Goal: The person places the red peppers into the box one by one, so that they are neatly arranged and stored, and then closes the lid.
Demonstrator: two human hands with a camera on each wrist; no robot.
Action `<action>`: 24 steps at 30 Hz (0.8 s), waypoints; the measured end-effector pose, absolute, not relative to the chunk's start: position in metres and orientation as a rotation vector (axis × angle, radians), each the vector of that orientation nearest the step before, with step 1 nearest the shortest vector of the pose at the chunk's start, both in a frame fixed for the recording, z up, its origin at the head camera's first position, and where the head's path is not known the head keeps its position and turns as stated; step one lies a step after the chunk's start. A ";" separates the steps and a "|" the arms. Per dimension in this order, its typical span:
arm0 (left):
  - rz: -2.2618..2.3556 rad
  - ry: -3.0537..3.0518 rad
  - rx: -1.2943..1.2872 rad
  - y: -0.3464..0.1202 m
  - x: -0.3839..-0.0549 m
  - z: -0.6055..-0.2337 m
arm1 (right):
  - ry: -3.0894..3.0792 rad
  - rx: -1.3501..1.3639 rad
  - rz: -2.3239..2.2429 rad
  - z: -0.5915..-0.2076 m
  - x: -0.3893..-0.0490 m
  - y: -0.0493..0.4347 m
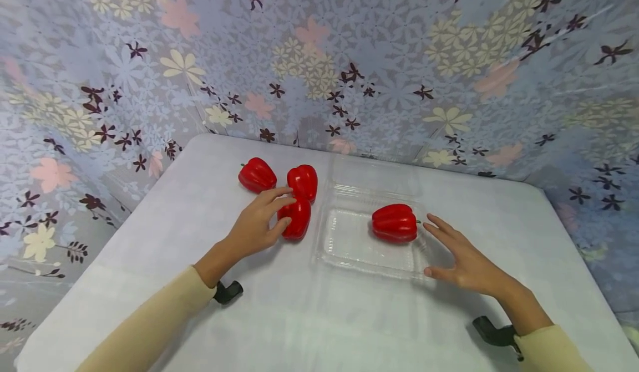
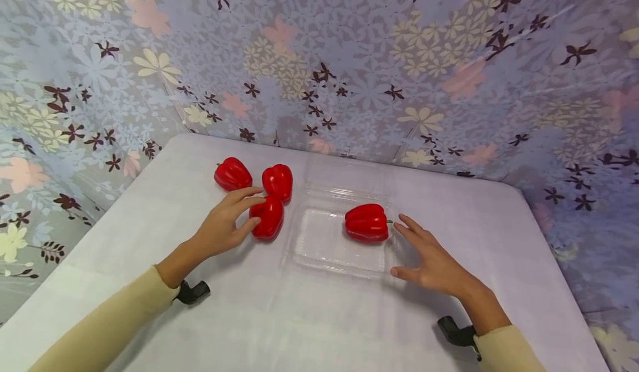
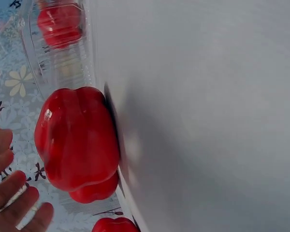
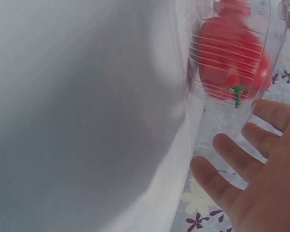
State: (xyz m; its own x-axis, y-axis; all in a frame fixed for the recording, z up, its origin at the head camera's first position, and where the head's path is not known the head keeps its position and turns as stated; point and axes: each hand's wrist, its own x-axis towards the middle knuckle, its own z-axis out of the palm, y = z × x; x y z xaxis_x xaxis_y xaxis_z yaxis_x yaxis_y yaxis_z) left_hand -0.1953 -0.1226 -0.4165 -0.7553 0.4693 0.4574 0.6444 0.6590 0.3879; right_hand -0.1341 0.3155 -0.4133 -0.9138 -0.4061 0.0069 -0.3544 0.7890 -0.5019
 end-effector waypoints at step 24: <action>-0.634 -2.812 -0.938 -0.120 -0.198 -0.415 | 2.857 -0.617 -0.833 -0.418 -0.135 0.315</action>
